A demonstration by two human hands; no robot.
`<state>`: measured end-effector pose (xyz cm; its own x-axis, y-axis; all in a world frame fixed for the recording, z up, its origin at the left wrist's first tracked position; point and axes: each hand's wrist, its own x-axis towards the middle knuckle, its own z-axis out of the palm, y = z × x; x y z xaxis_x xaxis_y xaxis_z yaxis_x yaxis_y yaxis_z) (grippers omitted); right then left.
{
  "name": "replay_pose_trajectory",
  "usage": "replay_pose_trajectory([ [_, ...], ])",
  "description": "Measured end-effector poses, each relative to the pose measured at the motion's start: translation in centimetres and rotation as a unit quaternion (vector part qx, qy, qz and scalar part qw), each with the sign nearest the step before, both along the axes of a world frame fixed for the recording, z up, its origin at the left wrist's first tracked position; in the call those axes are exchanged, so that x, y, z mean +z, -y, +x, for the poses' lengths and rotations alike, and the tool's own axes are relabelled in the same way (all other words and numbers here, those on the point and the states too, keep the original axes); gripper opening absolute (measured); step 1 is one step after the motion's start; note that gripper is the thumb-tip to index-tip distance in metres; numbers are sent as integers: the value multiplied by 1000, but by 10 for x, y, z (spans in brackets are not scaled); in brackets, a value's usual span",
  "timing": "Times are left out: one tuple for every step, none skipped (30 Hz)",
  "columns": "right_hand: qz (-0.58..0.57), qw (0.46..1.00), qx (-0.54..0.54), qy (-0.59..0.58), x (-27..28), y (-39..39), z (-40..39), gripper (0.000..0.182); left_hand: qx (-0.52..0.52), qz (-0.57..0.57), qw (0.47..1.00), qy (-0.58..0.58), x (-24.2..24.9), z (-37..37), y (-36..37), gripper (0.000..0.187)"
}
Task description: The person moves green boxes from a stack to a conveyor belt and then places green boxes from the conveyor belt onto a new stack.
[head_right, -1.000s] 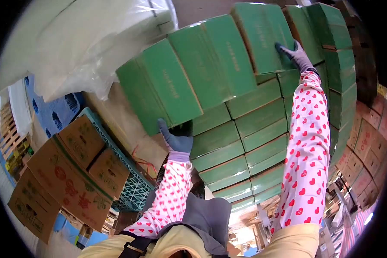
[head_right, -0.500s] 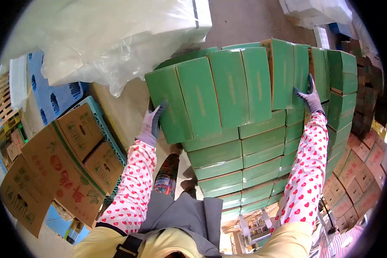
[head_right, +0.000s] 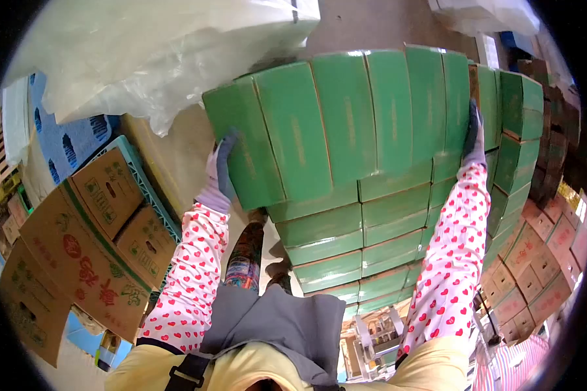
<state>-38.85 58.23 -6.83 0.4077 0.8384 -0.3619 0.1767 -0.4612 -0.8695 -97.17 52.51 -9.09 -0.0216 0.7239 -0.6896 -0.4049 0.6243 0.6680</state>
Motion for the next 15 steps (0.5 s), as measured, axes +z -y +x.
replay_pose_trajectory([
  [23, 1000, 14, 9, -8, -2, 11, 62, -5, -17, 1000, 8, 2, 2, -1, 40],
  [-31, 995, 16, 94, -11, -3, 10, 67, -10, -34, 999, 16, 6, 3, -4, 45],
  [-85, 980, 20, 178, -12, -8, 4, 73, -11, -50, 998, 24, 7, 3, -6, 51],
  [-139, 955, 24, 260, -17, -17, 1, 79, 5, -39, 999, 11, 2, 2, -6, 47],
  [-114, 925, 56, 357, -39, -18, 19, 90, 20, -26, 999, -2, -7, 4, -3, 43],
  [-156, 888, 80, 426, -52, -15, 24, 86, 35, -13, 999, -13, -15, 7, -1, 40],
  [-193, 852, 83, 480, -34, -12, 3, 81, 29, -19, 999, -9, -25, 6, 3, 40],
  [-231, 811, 86, 530, -15, -10, -21, 77, 21, -24, 999, -3, -35, 2, 5, 41],
  [-259, 779, 67, 566, 26, -19, -76, 73, 13, -23, 1000, 1, -41, 2, 3, 42],
  [-195, 703, 117, 673, 19, -12, -73, 66, 16, -14, 1000, 0, -40, 4, 0, 43],
  [-159, 661, 174, 712, 32, -10, -93, 62, 19, -4, 1000, -1, -38, 4, -3, 45],
  [-149, 700, 227, 661, 18, 0, -90, 61, 22, 3, 1000, 2, -34, 5, -3, 46],
  [-164, 695, 221, 664, 17, 17, -113, 60, 23, -29, 999, 34, -28, 7, -4, 48],
  [-190, 697, 220, 655, 26, 26, -121, 60, 25, -65, 995, 64, -20, 8, -4, 50],
  [-215, 702, 220, 643, 29, 35, -123, 59, 27, -101, 991, 90, -15, 7, -4, 52],
])
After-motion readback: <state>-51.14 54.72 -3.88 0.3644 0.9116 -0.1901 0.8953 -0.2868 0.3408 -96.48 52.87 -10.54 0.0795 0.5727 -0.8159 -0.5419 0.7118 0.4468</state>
